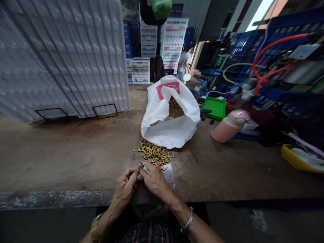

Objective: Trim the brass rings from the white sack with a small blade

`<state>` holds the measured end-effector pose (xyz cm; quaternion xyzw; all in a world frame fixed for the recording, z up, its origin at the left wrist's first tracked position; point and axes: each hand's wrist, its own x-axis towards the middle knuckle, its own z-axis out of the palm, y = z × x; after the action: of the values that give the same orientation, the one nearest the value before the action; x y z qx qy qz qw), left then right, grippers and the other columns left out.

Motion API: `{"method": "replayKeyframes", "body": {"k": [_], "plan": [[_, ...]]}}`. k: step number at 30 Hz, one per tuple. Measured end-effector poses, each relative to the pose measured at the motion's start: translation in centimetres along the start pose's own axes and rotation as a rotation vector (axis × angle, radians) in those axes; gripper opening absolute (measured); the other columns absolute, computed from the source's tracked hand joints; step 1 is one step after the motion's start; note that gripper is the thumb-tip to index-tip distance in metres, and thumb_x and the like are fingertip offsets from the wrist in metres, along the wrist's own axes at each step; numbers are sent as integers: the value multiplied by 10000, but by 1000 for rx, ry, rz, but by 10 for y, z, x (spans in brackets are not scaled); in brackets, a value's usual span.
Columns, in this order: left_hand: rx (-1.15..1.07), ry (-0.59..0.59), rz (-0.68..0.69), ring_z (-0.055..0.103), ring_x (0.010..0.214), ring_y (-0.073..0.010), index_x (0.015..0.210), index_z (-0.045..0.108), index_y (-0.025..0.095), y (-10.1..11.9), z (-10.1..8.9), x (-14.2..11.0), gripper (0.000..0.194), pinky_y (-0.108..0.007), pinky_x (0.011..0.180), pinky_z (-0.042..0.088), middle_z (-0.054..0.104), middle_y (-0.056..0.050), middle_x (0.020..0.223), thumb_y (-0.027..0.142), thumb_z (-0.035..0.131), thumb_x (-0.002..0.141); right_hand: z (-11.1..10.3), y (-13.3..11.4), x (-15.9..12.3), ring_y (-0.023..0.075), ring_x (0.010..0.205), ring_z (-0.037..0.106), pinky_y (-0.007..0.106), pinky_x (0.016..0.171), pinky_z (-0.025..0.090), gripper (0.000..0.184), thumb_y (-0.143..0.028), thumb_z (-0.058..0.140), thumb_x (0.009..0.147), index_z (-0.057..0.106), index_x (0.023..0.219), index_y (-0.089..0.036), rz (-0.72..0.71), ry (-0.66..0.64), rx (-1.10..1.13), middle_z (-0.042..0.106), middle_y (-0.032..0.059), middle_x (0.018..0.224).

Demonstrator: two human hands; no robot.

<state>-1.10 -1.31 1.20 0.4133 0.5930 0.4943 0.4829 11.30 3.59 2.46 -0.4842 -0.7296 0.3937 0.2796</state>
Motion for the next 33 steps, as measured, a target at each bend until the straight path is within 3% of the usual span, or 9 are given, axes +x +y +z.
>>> {"method": "replayKeyframes", "body": {"k": [3, 9, 16, 24, 28, 33], "plan": [[18, -16, 36, 358, 457, -80, 793, 597, 158, 1, -1, -1, 346, -196, 434, 289, 443, 35, 541, 492, 506, 791, 3, 0, 1, 107, 553, 362, 236, 538, 288, 296, -382, 399, 835, 405, 608, -193, 40, -26, 71, 385, -48, 569], [-167, -154, -248, 398, 428, -65, 851, 510, 170, 0, -1, -1, 429, -162, 381, 288, 460, 52, 576, 584, 524, 738, 7, 3, 1, 103, 555, 402, 218, 520, 304, 200, -326, 457, 800, 516, 675, -180, 87, 3, 82, 467, -40, 586], [-271, -187, -235, 412, 444, -43, 815, 480, 164, -5, -4, -2, 358, -136, 380, 289, 475, 55, 604, 512, 544, 763, 10, 3, 1, 105, 542, 417, 219, 511, 303, 220, -346, 447, 801, 515, 664, -188, 126, -32, 78, 482, -37, 577], [-295, -189, -236, 403, 433, -36, 782, 467, 163, -4, -5, -6, 355, -135, 380, 283, 464, 61, 592, 508, 546, 766, 8, 3, 4, 120, 580, 456, 236, 576, 343, 268, -337, 378, 839, 525, 681, -179, 69, -10, 59, 518, -9, 610], [-263, -134, -220, 417, 445, -41, 800, 475, 162, -4, -6, -6, 368, -136, 386, 293, 474, 57, 601, 523, 539, 765, 7, 7, -2, 131, 592, 478, 241, 579, 326, 177, -217, 388, 805, 542, 726, -182, 15, 11, -133, 551, 8, 635], [-160, -76, -191, 421, 448, -54, 820, 486, 162, -3, -6, -5, 409, -144, 392, 311, 475, 52, 581, 563, 512, 751, 10, 8, -12, 154, 652, 539, 259, 597, 298, 207, -99, 419, 699, 570, 810, -186, -64, -92, -438, 632, 36, 725]]}}
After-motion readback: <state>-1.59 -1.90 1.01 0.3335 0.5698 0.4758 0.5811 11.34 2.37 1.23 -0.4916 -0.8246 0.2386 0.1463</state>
